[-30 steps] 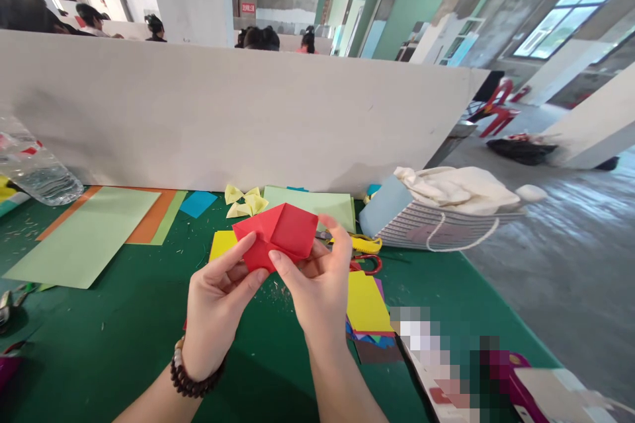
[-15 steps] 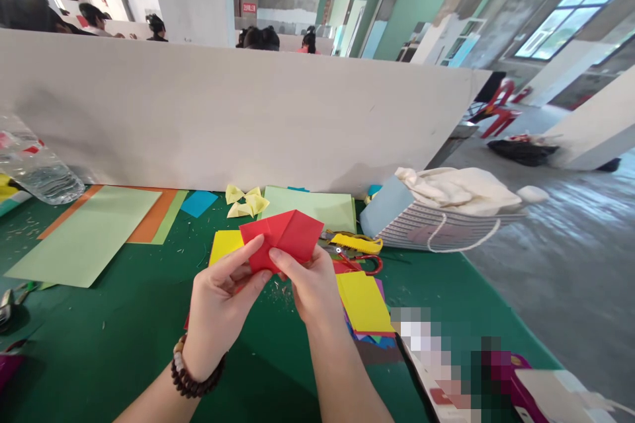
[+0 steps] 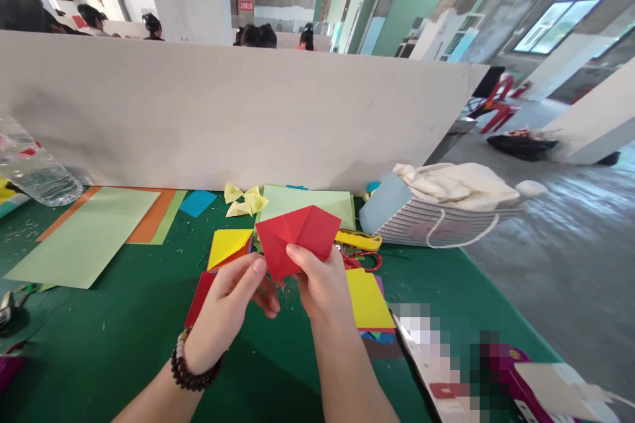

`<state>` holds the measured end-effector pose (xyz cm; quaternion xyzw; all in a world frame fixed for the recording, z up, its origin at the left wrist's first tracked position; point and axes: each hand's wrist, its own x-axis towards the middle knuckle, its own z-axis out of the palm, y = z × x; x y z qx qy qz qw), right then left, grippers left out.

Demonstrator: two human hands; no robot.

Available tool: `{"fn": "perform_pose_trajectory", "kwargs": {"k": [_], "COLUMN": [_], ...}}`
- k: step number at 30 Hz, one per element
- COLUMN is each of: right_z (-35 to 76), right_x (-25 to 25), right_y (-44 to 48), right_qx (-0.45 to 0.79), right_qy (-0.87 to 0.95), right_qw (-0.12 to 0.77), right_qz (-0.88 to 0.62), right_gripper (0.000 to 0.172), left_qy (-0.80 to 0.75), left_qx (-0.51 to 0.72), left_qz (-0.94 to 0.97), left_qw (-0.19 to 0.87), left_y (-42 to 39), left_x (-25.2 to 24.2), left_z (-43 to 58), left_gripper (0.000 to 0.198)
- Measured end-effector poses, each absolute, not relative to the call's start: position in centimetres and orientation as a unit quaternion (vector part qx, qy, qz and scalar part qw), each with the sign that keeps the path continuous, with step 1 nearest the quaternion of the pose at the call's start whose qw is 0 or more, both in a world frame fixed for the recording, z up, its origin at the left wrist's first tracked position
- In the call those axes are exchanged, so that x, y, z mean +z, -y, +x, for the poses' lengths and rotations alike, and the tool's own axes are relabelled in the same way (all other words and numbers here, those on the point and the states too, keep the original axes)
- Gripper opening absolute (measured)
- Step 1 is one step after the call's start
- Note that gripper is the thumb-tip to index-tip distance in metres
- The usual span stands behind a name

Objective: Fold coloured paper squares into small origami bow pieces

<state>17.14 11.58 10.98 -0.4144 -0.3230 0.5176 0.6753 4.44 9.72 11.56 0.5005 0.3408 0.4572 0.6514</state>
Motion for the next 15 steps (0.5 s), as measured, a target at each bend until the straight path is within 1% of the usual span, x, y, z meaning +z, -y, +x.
{"fn": "perform_pose_trajectory", "kwargs": {"k": [2, 8, 11, 15], "right_z": [17.17, 16.95, 16.78, 16.71], "right_x": [10.96, 11.03, 11.18, 11.26], "right_y": [-11.58, -11.61, -11.59, -11.63], "right_qx": [0.524, 0.501, 0.493, 0.465], "right_qy": [0.336, 0.304, 0.305, 0.292], "right_qw": [0.663, 0.681, 0.678, 0.7], "right_qz": [-0.415, -0.439, -0.451, -0.457], "right_gripper": [0.016, 0.02, 0.019, 0.02], "left_qy": [-0.34, -0.35, -0.358, -0.368], "left_qx": [0.434, 0.428, 0.428, 0.422], "left_qz": [0.523, 0.547, 0.545, 0.551], "left_qw": [0.65, 0.629, 0.626, 0.618], "left_y": [-9.69, -9.59, -9.5, -9.43], "left_x": [11.32, 11.34, 11.55, 11.53], "left_z": [4.55, 4.65, 4.65, 4.65], "left_gripper": [0.038, 0.041, 0.04, 0.036]}}
